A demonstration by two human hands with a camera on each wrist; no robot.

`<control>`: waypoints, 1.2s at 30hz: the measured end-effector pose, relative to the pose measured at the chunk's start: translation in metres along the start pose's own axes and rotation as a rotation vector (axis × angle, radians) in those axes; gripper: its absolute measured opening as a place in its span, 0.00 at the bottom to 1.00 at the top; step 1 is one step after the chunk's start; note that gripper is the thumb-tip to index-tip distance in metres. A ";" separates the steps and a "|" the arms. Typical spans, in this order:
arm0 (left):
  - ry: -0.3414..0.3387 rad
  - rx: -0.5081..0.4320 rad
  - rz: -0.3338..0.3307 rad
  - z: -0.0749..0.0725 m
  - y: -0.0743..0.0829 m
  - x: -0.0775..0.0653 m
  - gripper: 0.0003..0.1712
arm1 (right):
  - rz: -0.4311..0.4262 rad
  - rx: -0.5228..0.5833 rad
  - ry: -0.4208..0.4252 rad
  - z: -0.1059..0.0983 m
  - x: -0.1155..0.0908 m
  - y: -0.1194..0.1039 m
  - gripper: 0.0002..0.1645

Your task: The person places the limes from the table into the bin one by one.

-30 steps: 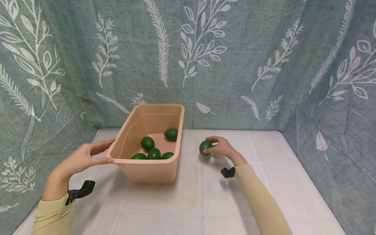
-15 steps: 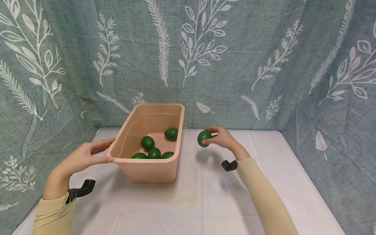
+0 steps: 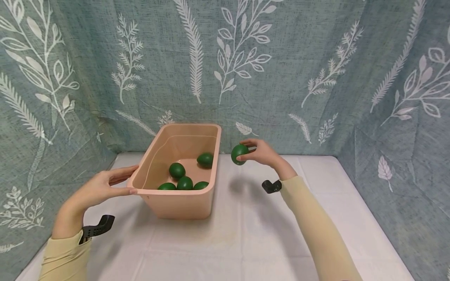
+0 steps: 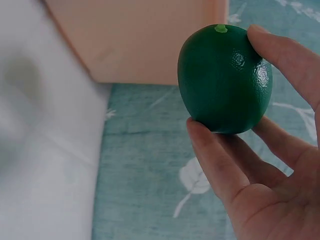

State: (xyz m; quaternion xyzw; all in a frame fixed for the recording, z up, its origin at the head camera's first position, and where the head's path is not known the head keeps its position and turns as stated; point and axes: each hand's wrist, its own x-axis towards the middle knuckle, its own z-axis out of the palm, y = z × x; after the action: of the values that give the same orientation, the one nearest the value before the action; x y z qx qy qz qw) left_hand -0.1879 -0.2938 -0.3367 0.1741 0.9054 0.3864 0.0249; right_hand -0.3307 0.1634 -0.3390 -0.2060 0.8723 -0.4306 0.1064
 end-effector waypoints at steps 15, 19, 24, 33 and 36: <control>0.000 0.005 -0.004 -0.003 0.001 0.000 0.42 | -0.059 -0.067 0.007 -0.006 0.018 -0.052 0.40; 0.001 0.001 -0.004 -0.003 0.001 0.000 0.42 | -0.072 -0.072 0.005 -0.002 0.024 -0.066 0.39; -0.002 0.000 -0.009 -0.002 0.001 0.000 0.42 | -0.091 -0.070 -0.020 0.005 0.031 -0.083 0.40; -0.008 0.011 -0.015 -0.004 0.002 0.001 0.42 | -0.124 -0.073 -0.043 0.023 0.045 -0.097 0.37; -0.012 0.012 -0.022 -0.004 0.003 0.002 0.42 | -0.131 -0.045 -0.048 0.028 0.049 -0.096 0.37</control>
State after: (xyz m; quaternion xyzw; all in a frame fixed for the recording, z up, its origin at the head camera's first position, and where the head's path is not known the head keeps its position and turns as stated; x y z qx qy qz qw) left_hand -0.1897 -0.2940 -0.3320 0.1666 0.9093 0.3798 0.0337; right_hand -0.3387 0.0690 -0.2804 -0.2753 0.8636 -0.4117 0.0942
